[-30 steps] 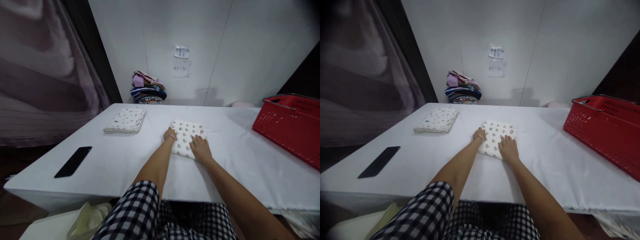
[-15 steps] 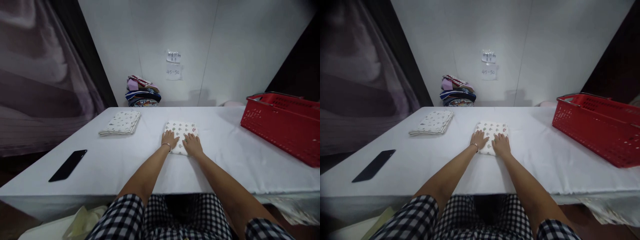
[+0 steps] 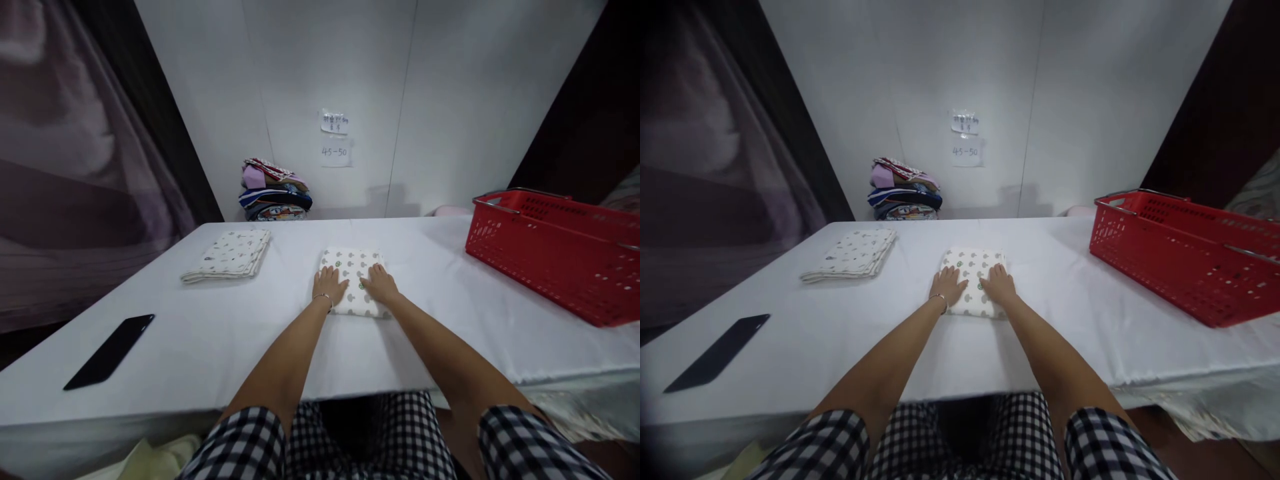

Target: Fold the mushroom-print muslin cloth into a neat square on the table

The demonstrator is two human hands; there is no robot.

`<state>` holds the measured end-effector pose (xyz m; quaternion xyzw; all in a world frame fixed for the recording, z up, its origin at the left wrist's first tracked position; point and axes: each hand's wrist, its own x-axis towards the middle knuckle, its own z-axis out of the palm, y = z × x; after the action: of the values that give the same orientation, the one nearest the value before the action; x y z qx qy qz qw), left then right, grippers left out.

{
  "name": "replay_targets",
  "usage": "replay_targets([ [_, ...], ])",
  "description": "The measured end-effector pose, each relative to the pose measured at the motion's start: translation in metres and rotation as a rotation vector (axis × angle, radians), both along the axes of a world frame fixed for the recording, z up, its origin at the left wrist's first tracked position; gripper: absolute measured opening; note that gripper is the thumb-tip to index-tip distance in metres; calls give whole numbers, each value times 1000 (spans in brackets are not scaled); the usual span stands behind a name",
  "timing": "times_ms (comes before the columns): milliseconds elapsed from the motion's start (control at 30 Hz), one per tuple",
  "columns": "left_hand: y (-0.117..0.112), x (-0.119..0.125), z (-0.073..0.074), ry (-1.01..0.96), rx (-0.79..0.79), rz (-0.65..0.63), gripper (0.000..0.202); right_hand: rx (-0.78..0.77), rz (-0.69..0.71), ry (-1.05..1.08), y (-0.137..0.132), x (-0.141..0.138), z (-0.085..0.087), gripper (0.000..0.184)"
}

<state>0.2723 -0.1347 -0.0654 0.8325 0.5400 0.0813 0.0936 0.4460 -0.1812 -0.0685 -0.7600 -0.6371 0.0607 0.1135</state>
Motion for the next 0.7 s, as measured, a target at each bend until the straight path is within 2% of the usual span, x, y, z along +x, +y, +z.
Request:
replay_targets([
  [67, 0, 0, -1, 7, 5, -3, 58, 72, -16, 82, 4, 9, -1, 45],
  [167, 1, 1, -2, 12, 31, -5, 59, 238, -186, 255, 12, 30, 3, 39],
  [233, 1, 1, -3, 3, 36, 0, 58, 282, -299, 325, 20, 43, 7, 39],
  [333, 1, 1, -4, -11, 29, 9, 57, 269, -363, 357, 31, 53, 9, 38],
  [700, 1, 0, -6, 7, 69, 8, 58, 209, -494, 436, 60, 49, 1, 35],
])
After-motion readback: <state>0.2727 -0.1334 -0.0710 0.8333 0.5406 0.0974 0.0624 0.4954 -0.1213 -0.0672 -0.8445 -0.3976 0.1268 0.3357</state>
